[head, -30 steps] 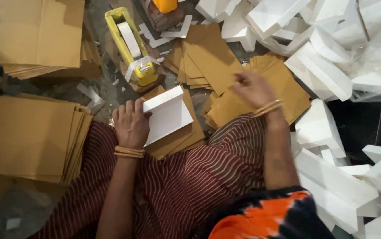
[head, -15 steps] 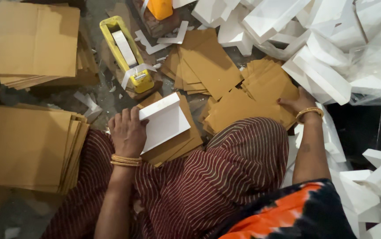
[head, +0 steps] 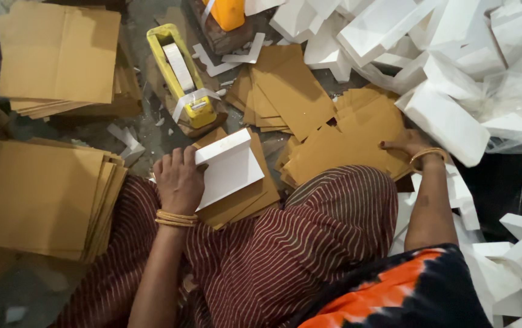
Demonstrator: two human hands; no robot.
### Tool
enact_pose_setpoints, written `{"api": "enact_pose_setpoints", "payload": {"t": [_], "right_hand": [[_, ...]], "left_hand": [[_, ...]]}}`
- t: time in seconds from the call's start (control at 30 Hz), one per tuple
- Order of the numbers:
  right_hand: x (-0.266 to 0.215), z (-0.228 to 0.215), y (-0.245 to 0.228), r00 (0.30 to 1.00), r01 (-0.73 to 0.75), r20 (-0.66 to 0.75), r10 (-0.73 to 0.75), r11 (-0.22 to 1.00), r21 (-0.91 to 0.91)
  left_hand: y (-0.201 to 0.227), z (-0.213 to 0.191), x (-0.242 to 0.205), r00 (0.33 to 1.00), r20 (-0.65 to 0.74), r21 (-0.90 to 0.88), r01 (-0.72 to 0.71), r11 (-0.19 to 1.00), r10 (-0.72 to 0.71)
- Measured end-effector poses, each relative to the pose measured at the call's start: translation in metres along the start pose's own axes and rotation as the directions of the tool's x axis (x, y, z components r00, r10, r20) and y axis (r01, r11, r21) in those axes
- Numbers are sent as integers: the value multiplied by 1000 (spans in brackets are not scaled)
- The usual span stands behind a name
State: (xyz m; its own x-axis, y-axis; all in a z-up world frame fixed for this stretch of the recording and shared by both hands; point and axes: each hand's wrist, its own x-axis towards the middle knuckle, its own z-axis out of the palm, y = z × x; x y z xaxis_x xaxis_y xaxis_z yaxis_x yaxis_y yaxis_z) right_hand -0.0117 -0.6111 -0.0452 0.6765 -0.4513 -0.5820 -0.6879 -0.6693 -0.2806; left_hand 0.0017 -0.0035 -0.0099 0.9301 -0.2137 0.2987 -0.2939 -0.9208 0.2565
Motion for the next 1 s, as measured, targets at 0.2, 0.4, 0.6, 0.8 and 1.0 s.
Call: {"api": "enact_pose_setpoints", "payload": {"t": [0.2,0.4,0.6,0.8,1.0], "right_hand": [[-27,-14,-3,997,-18,-71,23,998,63],[-47,-54,-26,961,247,6,-277,868,431],[-98,-92,-122,818,239,-395,-419,871,-430],[-120,-102,-209,852,486,-235,-469,874,18],[-51,-16,-280,910,395,66,-410,904,160]], "left_hand": [[-1,1,-1,1000,-5,13,-14,1000,14],[-2,0,0,1000,-10,-3,-16,1000,16],[0,-3,-1,1000,-26,-20,-11,1000,11],[0,-6,1,1000,-3,-61,0,998,0],[0,-8,2,1000,-9,-74,-1,997,0]]}}
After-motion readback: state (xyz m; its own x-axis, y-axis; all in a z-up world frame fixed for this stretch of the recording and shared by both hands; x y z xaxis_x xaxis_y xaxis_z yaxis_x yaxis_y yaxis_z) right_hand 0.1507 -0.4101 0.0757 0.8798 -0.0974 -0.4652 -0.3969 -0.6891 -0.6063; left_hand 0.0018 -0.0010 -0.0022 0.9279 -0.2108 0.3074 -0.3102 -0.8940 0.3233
